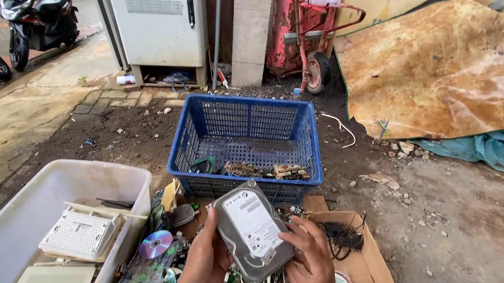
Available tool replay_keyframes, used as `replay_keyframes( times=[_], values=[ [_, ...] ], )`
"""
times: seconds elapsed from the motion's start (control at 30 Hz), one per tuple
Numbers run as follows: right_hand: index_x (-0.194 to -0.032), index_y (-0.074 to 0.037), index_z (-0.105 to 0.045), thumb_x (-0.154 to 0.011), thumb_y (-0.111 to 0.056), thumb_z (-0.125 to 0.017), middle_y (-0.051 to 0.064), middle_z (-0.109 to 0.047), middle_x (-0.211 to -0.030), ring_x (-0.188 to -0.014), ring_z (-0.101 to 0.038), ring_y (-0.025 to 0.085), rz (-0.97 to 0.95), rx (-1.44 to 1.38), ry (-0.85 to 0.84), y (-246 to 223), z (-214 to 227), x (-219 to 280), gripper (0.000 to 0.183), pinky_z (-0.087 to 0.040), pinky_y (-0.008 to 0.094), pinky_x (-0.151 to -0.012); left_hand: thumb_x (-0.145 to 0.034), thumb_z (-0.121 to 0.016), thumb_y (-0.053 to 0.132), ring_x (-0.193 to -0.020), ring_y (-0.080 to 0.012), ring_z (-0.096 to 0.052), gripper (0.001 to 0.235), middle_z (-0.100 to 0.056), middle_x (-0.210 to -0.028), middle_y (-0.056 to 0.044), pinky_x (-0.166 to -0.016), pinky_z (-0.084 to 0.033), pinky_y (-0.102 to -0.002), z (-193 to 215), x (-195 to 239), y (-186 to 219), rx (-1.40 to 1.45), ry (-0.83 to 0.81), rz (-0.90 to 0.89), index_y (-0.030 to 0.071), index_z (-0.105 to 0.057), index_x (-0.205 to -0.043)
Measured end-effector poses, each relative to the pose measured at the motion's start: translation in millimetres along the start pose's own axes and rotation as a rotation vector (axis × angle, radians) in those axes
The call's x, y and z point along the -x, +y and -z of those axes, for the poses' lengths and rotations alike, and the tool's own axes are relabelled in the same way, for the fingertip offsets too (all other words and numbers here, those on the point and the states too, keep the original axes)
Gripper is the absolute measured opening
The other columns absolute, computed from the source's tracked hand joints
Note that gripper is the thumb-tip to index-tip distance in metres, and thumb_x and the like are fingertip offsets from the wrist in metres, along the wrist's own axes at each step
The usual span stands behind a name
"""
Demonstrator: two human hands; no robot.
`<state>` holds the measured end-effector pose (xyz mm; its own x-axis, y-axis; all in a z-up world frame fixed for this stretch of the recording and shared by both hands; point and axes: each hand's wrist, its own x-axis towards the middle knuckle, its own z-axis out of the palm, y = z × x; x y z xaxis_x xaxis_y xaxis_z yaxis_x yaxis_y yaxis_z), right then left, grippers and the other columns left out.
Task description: The person sorts through a pile of electronic waste, picking up various items such as circuit boards, routers, and hard drives. They inspect each item briefly and place them into either a white bin or a blue crate.
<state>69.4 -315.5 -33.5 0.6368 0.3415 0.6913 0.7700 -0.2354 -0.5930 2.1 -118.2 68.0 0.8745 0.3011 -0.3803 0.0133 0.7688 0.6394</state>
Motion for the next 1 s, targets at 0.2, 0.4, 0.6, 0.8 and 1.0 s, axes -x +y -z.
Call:
replay_keyframes(
  times=[0.2, 0.4, 0.6, 0.8, 1.0],
  values=[
    [-0.144, -0.015, -0.052, -0.079, 0.008, -0.058, 0.018, -0.071, -0.145, -0.11, -0.078, 0.034, -0.778, -0.663, 0.043, -48.5, 10.5, -25.6, 0.07, -0.066, 0.042, -0.078, -0.101, -0.053, 0.047, -0.057, -0.0159, -0.056, 0.052, -0.074, -0.087, -0.01, -0.04, -0.034, -0.028, 10.4, -20.1, -9.5, -0.09, -0.022, -0.015, 0.006, -0.074, -0.126],
    [-0.15, 0.0, -0.054, -0.078, -0.003, -0.046, 0.028, -0.072, -0.109, -0.063, -0.063, 0.027, -1.011, -1.179, 0.191, -29.5, 12.2, -24.2, 0.073, -0.048, 0.035, -0.042, -0.104, -0.053, 0.048, -0.044, -0.0149, -0.049, 0.048, -0.06, -0.062, -0.005, -0.034, -0.025, -0.028, 12.4, -25.6, -10.2, -0.226, -0.061, -0.012, 0.006, -0.076, -0.108],
    [-0.155, -0.002, -0.047, -0.085, -0.01, -0.066, 0.022, -0.073, -0.136, -0.107, -0.071, 0.034, -1.117, -0.949, 0.03, -48.9, 13.4, -35.2, 0.073, -0.061, 0.043, -0.082, -0.104, -0.051, 0.046, -0.05, -0.0153, -0.049, 0.049, -0.065, -0.068, -0.008, -0.043, -0.026, -0.029, 15.6, -28.2, -10.5, -0.283, -0.057, 0.004, 0.005, -0.075, -0.116],
    [-0.152, -0.002, -0.051, -0.085, -0.012, -0.066, 0.023, -0.073, -0.137, -0.114, -0.07, 0.034, -1.106, -0.921, -0.014, -56.9, 9.3, -40.3, 0.069, -0.059, 0.044, -0.093, -0.102, -0.051, 0.043, -0.081, -0.0227, -0.068, 0.051, -0.077, -0.099, -0.015, -0.06, -0.054, -0.037, 3.7, -16.3, 0.8, -0.276, 0.001, 0.06, 0.003, -0.071, -0.128],
    [-0.151, -0.004, -0.05, -0.087, -0.007, -0.066, 0.034, -0.074, -0.115, -0.1, -0.07, 0.042, -1.192, -0.9, 0.012, -51.0, 1.1, -38.3, 0.066, -0.059, 0.049, -0.084, -0.1, -0.05, 0.045, -0.105, -0.0237, -0.069, 0.054, -0.079, -0.122, -0.014, -0.084, -0.053, -0.036, -10.6, 1.3, 14.0, -0.342, 0.072, 0.116, 0.009, -0.07, -0.134]
  ],
)
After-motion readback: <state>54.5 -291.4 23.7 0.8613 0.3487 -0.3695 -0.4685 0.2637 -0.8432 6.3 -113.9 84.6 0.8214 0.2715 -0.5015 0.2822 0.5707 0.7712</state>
